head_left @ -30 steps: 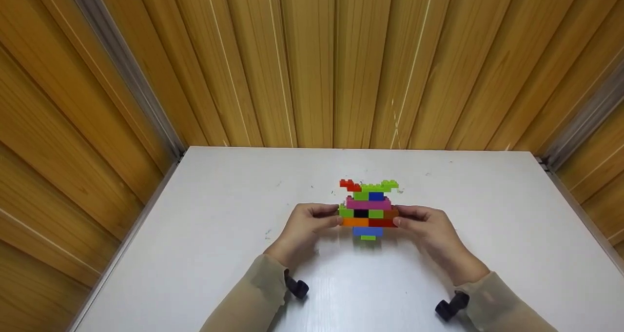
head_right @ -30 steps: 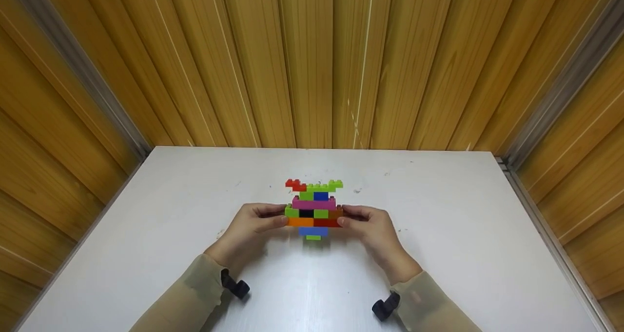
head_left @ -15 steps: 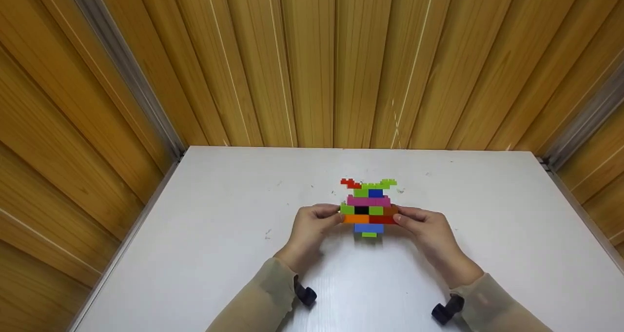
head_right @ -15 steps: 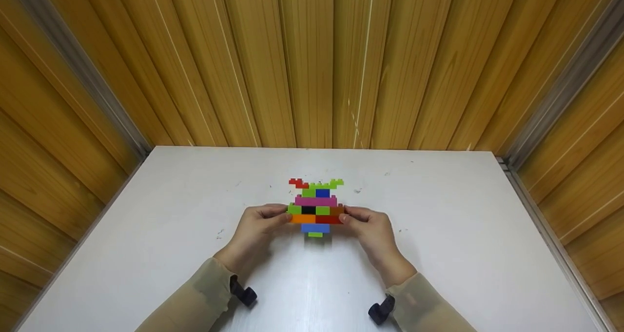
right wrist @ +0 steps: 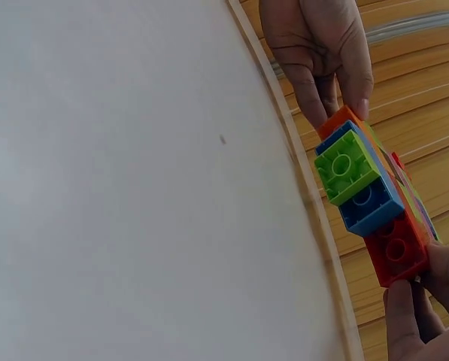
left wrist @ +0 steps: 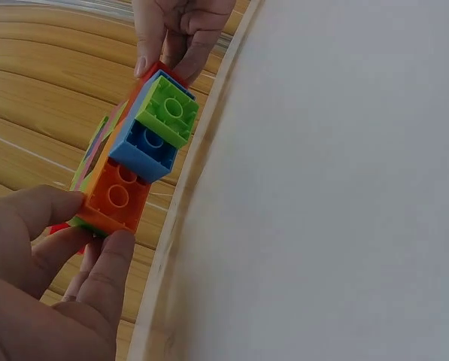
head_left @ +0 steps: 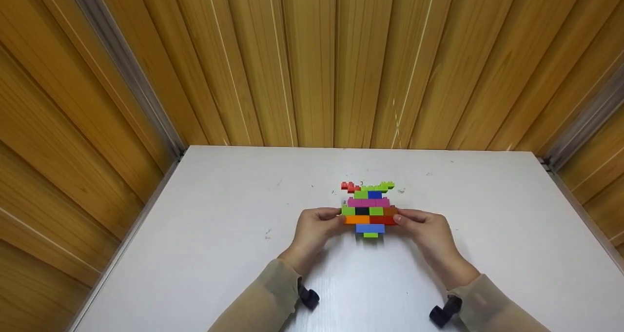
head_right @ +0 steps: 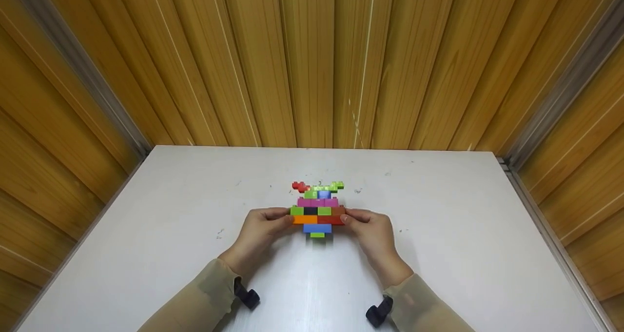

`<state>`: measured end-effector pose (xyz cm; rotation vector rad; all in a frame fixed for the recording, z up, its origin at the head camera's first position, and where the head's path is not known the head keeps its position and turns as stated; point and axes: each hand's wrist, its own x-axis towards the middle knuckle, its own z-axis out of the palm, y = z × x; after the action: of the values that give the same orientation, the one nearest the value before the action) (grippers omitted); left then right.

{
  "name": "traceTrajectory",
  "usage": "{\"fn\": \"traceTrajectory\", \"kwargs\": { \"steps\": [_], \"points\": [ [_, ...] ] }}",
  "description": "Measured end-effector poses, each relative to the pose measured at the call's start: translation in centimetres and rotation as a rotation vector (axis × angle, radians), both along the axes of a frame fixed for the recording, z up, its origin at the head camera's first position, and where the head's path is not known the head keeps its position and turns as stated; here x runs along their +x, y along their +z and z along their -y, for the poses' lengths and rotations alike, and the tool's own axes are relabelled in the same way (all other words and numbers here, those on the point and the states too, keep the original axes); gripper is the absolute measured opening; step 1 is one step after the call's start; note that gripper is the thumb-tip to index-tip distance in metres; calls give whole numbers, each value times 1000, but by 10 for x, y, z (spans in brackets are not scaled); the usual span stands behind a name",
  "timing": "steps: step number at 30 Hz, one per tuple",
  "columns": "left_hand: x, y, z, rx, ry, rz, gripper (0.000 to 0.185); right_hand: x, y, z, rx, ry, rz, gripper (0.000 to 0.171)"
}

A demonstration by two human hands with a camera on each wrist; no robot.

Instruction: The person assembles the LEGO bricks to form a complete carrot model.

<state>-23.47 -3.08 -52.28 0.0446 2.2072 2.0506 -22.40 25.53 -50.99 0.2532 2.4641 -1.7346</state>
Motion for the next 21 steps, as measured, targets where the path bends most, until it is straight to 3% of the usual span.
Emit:
{"fn": "traceTrajectory", "kwargs": {
  "steps": [6, 14, 21],
  "points": [
    [1, 1, 1, -25, -13, 45, 34, -2, -3, 0, -37, 1, -2, 45],
    [1, 0, 2, -34, -29, 78, 40, -3, -5, -3, -130, 56, 74, 48],
    [0, 0, 3, -54, -28, 89, 40, -4, -5, -4, -129, 78, 93, 52]
  ]
}}
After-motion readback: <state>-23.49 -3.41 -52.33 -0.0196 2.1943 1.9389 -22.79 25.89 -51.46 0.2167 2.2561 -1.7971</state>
